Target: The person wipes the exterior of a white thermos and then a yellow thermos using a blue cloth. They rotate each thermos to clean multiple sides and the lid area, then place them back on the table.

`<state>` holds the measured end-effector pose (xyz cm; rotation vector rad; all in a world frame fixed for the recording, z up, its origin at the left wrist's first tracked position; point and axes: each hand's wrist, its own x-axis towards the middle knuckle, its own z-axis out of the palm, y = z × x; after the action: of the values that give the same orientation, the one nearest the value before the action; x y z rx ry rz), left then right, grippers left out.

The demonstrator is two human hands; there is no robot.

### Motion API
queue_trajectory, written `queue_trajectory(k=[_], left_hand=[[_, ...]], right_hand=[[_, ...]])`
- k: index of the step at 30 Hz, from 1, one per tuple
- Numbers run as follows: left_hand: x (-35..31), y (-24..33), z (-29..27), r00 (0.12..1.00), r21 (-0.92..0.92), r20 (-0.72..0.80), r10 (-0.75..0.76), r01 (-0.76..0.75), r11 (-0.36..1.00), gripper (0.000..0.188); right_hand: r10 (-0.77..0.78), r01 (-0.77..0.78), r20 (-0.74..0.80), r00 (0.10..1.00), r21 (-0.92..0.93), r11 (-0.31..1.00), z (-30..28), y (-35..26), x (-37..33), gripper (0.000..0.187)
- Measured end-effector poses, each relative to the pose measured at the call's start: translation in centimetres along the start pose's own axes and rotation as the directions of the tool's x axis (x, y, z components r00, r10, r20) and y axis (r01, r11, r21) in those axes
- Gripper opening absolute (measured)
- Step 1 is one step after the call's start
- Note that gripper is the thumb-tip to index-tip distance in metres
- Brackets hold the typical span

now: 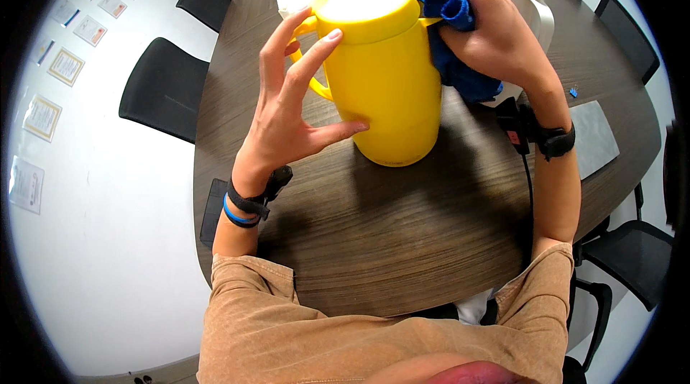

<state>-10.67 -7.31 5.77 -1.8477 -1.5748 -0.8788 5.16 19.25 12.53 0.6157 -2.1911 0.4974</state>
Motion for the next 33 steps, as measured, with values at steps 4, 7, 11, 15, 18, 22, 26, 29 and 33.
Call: queue_trajectory(k=[4,7,11,15,18,22,26,29,33], left_hand=[[0.2,0.1,0.3,1.0,-0.001,0.005,0.001,-0.001,1.0,0.114],[0.2,-0.1,0.3,1.0,-0.055,-0.002,-0.014,0.014,0.998,0.123],[0.2,-0.3,0.4,1.0,-0.063,0.003,-0.022,0.023,0.998,0.132],[0.4,0.0,0.8,1.0,-0.042,-0.012,-0.025,0.025,0.999,0.131],[0.4,0.0,0.6,0.999,-0.047,-0.009,-0.036,0.035,0.998,0.129],[0.6,-0.4,0.8,0.999,-0.08,-0.012,-0.038,0.037,0.996,0.127],[0.4,-0.3,0.9,0.998,-0.07,-0.027,-0.048,0.046,0.996,0.122],[0.5,-0.1,0.8,0.998,-0.058,-0.034,-0.043,0.041,0.997,0.119],[0.7,0.0,0.9,0.999,-0.035,-0.033,-0.035,0.034,0.999,0.119]], right_hand=[[0.102,-0.121,0.175,0.979,0.102,0.987,-1.0,2.3,-2.4,0.048],[0.048,-0.075,0.216,0.975,0.119,0.99,-1.4,1.9,-2.2,0.045],[-0.021,0.008,0.146,0.989,0.092,0.996,-0.2,0.8,-1.6,0.051],[0.041,-0.057,0.095,0.995,0.171,0.984,-0.1,-0.6,-0.5,0.032],[0.089,-0.121,0.18,0.98,0.179,0.976,-1.4,-2.1,-0.1,0.033],[-0.035,0.036,0.129,0.991,-0.008,0.999,-0.7,1.6,-2.1,0.047],[-0.136,0.148,0.122,0.983,-0.09,0.985,-0.3,1.9,-1.8,0.049],[-0.037,0.04,0.049,0.998,-0.071,0.997,1.5,2.0,-2.3,0.053],[0.058,-0.049,0.092,0.994,-0.093,0.994,1.1,1.8,-2.1,0.054]])
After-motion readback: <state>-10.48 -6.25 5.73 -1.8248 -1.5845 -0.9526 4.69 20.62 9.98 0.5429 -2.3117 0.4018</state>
